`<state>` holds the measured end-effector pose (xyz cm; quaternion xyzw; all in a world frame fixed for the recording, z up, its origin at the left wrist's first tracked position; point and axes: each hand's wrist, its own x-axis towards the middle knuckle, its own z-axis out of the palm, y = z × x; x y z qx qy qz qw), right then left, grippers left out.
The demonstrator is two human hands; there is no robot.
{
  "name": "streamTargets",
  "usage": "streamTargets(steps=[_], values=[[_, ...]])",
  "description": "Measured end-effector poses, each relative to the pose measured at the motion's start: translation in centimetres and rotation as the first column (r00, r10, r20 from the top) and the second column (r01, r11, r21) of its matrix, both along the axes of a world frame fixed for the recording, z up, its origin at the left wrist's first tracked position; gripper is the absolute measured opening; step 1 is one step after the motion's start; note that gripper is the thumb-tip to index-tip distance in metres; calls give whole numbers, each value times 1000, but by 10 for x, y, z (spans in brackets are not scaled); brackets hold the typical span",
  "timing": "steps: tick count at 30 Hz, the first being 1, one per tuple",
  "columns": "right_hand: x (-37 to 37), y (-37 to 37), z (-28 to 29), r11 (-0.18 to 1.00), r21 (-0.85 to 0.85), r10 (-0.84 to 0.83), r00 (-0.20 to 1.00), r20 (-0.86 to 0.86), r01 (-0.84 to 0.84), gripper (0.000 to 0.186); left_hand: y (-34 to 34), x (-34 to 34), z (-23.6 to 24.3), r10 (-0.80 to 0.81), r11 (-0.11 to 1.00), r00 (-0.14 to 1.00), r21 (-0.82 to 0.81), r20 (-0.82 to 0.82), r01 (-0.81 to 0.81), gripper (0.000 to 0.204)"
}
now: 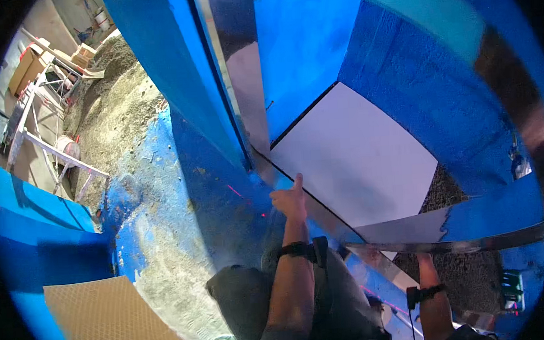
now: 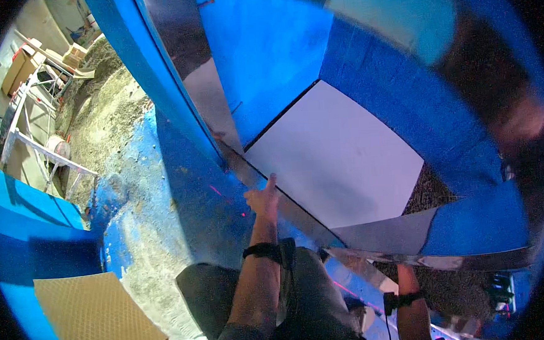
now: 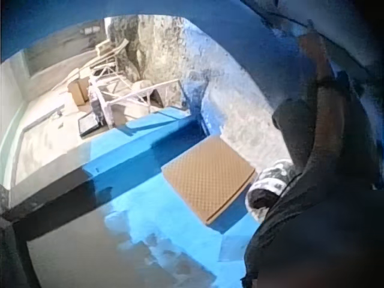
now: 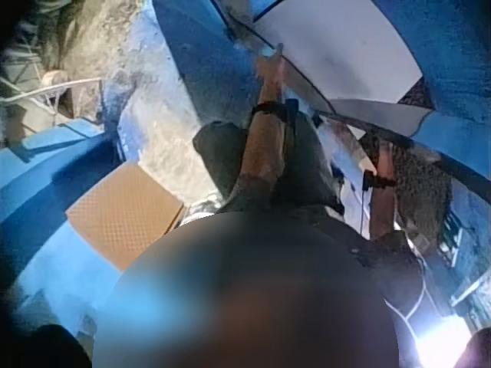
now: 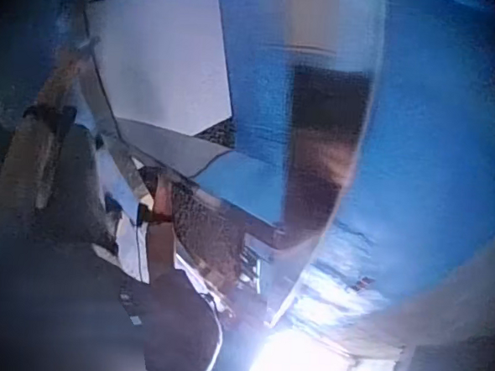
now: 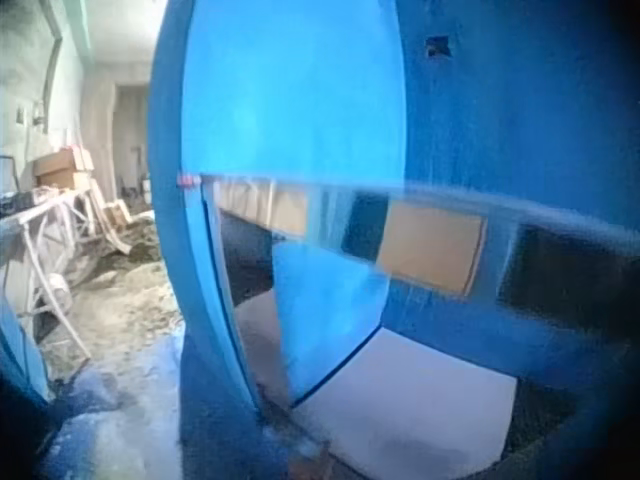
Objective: The recorder applies mortar to a large ceramic tile using a trowel, then lifts the tile and presses it onto a wall, securing it and measuring alignment.
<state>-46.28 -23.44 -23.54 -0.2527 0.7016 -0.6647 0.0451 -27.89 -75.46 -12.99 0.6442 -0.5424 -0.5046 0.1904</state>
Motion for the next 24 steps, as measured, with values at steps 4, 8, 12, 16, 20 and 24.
streamTargets(steps=[4, 8, 12, 16, 20, 24], values=[[18, -177, 27, 472, 741, 394, 637, -662, 478, 57, -61, 74, -59, 300, 954, 953, 15, 40, -300, 122], [-56, -183, 34, 436, 750, -72, 850, -521, 497, 63, -39, 20, -37, 245, 966, 957, 44, 155, -254, 121], [-64, -199, 31, 438, 746, 15, 826, -564, 502, 63, -49, 29, -49, 222, 974, 974, 34, 53, -224, 118], [-59, -208, 35, 421, 758, 109, 802, -588, 498, 63, -48, 34, -52, 228, 969, 970, 111, -82, -219, 116], [-50, -224, 39, 419, 765, 205, 770, -604, 489, 63, -55, 43, -70, 238, 971, 958, 71, -159, -229, 116], [-62, -218, 29, 440, 764, 265, 744, -613, 473, 63, -47, 38, -69, 280, 957, 948, 117, -150, -264, 120]])
